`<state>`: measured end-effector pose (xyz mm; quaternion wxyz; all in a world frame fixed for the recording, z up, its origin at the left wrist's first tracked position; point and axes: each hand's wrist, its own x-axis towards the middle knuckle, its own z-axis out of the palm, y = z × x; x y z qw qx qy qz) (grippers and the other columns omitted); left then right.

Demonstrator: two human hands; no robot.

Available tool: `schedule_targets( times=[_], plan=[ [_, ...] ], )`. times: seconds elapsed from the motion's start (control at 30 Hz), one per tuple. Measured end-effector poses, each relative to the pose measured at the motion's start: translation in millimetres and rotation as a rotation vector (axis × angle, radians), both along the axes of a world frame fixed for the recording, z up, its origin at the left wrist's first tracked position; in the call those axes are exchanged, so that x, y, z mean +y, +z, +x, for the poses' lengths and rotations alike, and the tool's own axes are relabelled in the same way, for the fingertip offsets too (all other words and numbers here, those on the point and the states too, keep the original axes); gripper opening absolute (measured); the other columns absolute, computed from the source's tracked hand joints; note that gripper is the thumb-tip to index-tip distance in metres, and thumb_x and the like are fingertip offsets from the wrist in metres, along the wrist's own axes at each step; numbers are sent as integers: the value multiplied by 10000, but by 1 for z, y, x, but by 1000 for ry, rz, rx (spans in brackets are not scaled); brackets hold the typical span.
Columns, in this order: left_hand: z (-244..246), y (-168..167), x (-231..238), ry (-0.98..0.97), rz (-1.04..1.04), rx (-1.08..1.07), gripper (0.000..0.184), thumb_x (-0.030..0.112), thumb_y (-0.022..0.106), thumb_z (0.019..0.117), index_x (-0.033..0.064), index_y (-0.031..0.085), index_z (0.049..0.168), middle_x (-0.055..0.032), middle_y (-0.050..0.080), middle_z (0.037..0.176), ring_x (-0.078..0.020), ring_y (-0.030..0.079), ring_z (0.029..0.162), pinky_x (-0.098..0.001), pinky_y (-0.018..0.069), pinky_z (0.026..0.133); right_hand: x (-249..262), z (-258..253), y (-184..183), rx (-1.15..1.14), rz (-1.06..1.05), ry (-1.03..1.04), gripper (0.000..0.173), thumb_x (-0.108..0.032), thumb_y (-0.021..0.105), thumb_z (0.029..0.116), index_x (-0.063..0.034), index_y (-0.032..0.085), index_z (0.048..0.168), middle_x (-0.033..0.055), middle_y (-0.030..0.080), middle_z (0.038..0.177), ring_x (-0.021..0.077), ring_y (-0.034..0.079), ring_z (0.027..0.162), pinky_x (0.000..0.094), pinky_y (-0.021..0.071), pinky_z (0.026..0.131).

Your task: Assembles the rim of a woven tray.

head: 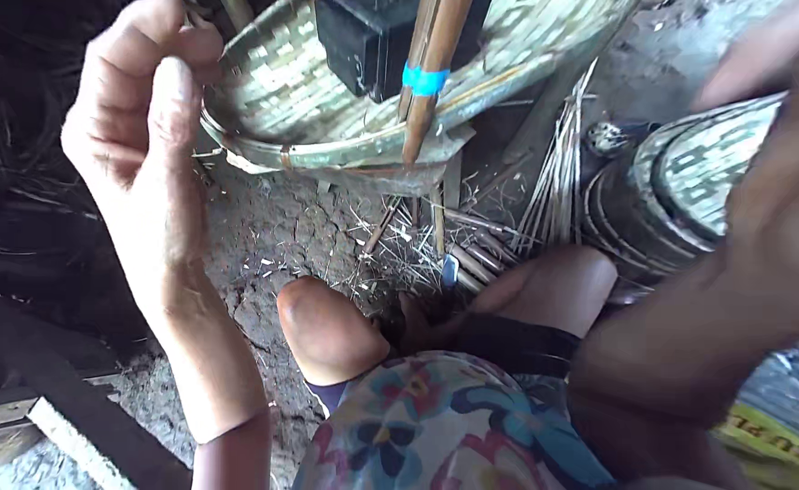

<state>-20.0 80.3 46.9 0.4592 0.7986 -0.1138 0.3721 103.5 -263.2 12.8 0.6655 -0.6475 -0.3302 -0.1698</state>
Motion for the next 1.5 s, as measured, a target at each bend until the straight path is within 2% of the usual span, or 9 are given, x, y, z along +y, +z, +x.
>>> schedule_targets(
  times=[0.07, 0.17, 0.37, 0.53, 0.77, 1.03, 1.27, 1.43, 1.5],
  plan=[
    [2, 2, -7, -43, 67, 50, 220, 127, 485, 1069, 74, 632, 1225, 88, 717, 1142, -57, 666, 1094, -317, 529, 1017, -5, -59, -28, 25, -153, 115, 340, -362, 552, 1041, -145, 545, 1302, -96, 658, 923, -5, 622, 723, 199, 562, 651],
    [7, 3, -21, -72, 164, 146, 230, 93, 443, 1074, 60, 631, 1204, 108, 726, 1111, 8, 663, 1061, -244, 531, 967, 21, -111, -50, -73, -382, 187, 386, -279, 474, 1065, -163, 533, 1428, 20, 616, 959, 47, 577, 718, 214, 510, 618],
    [11, -6, -25, -25, 324, 167, 353, 168, 542, 1049, -58, 572, 1318, -30, 703, 1172, -45, 653, 1092, -256, 526, 981, 52, -111, -57, -116, -456, 104, 399, -133, 512, 992, -50, 674, 1347, 105, 651, 935, 65, 551, 701, 171, 432, 573],
    [18, -22, -42, 108, 582, 180, 410, 243, 758, 920, 51, 693, 1277, -35, 760, 1124, -176, 666, 1142, -606, 164, 1199, 55, -106, -53, -103, -480, 77, 408, -129, 511, 984, -45, 669, 1351, 88, 646, 900, 61, 536, 673, 170, 421, 566],
    [24, -35, -44, 167, 573, 71, 253, 208, 765, 924, 67, 783, 1134, -47, 780, 1012, -141, 619, 890, -418, 319, 948, 51, -103, -45, -110, -510, 75, 422, -136, 516, 967, -68, 674, 1353, 62, 653, 907, 36, 540, 680, 154, 414, 556],
    [25, -39, -44, 148, 512, 47, 403, 180, 770, 912, 15, 672, 1266, -40, 782, 1011, -100, 652, 888, -453, 323, 958, 49, -102, -29, -115, -551, 82, 415, -134, 515, 958, -86, 694, 1329, 41, 671, 866, 27, 527, 644, 167, 410, 535],
    [26, -47, -49, 157, 421, 35, 615, 118, 779, 854, -42, 485, 1370, -32, 786, 956, -62, 657, 836, -460, 328, 930, 109, -90, 11, -297, -943, -211, 274, -135, 563, 969, -111, 788, 1122, 131, 592, 748, 294, 568, 562, 398, 376, 463],
    [20, -20, -34, -72, 436, 245, 780, 154, 694, 932, -47, 257, 1547, -14, 762, 1153, -48, 656, 1019, -436, 340, 1028, 130, -81, -51, -38, -529, 20, 235, -146, 573, 1006, -99, 732, 1172, 159, 628, 933, 227, 598, 586, 369, 475, 464],
    [7, -22, -27, -140, 186, 152, 713, 153, 636, 989, -62, 234, 1537, -36, 689, 1280, -114, 644, 1172, -349, 482, 1082, 133, -84, -60, 197, -226, 408, 213, -93, 525, 1032, -61, 665, 1189, 67, 605, 841, 109, 549, 546, 248, 487, 459]
  ],
)
